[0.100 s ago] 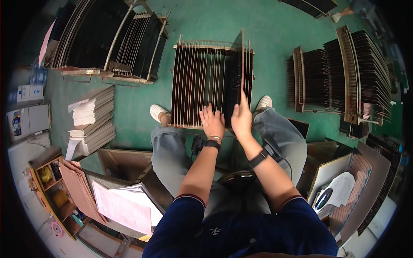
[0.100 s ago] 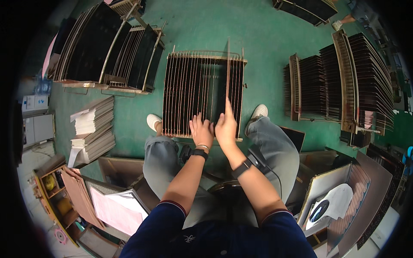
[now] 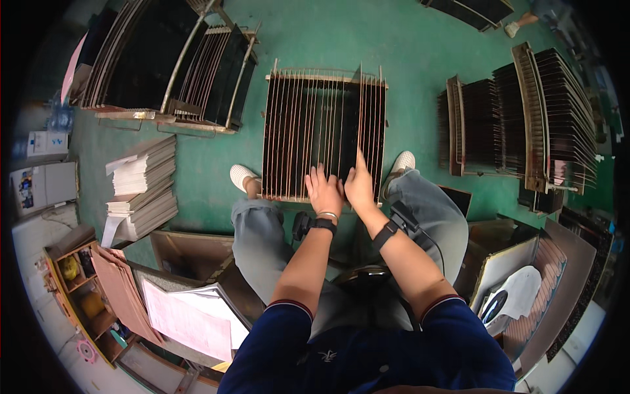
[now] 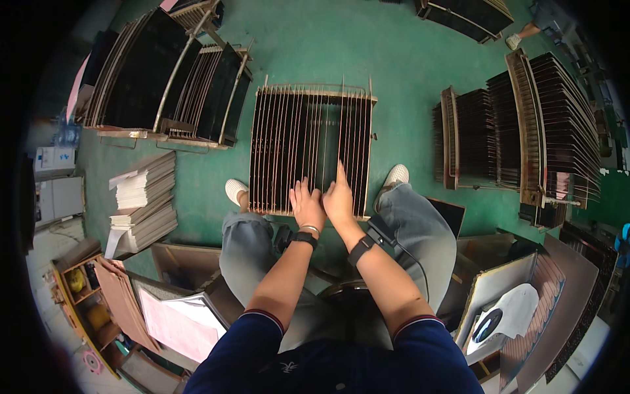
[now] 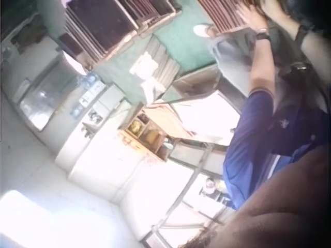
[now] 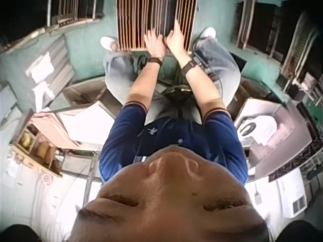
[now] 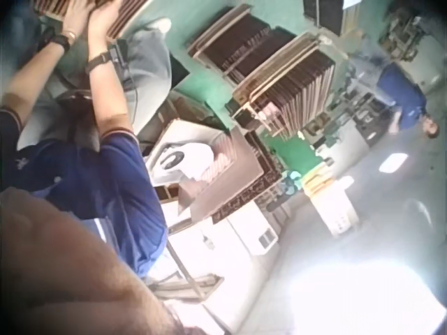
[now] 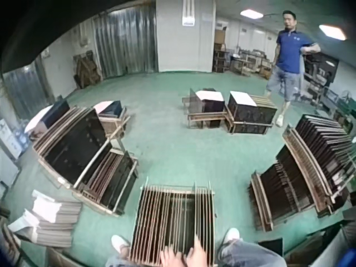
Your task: Inspecting and sorting black reflective panels from a rack on a factory floor.
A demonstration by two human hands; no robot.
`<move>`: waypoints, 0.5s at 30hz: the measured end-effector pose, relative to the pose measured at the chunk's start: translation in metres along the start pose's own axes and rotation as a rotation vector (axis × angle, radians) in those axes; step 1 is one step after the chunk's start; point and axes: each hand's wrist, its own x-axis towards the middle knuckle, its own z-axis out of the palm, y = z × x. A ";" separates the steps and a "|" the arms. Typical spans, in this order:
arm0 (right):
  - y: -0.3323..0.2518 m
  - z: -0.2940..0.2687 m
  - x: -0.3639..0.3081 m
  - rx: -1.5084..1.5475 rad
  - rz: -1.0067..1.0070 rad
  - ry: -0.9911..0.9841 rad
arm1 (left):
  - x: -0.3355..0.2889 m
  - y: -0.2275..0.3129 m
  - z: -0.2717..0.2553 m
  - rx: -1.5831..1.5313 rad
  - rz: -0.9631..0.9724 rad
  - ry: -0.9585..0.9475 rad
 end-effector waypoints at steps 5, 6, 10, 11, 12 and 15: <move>0.016 -0.011 -0.034 0.166 -0.061 -0.117 | 0.005 -0.012 0.007 -0.057 -0.026 -0.001; 0.019 -0.020 -0.043 0.163 -0.023 -0.132 | 0.006 -0.007 -0.001 -0.077 -0.016 0.009; 0.029 -0.057 -0.068 0.120 0.049 -0.182 | -0.003 0.016 -0.073 -0.329 -0.011 0.010; 0.031 -0.064 -0.072 0.149 0.005 -0.173 | -0.008 0.018 -0.102 -0.523 -0.035 -0.027; 0.040 -0.073 -0.081 0.163 0.000 -0.206 | -0.022 0.021 -0.132 -0.573 0.140 0.134; 0.041 -0.108 -0.083 0.242 0.024 -0.297 | -0.053 0.026 -0.250 -0.780 0.191 0.145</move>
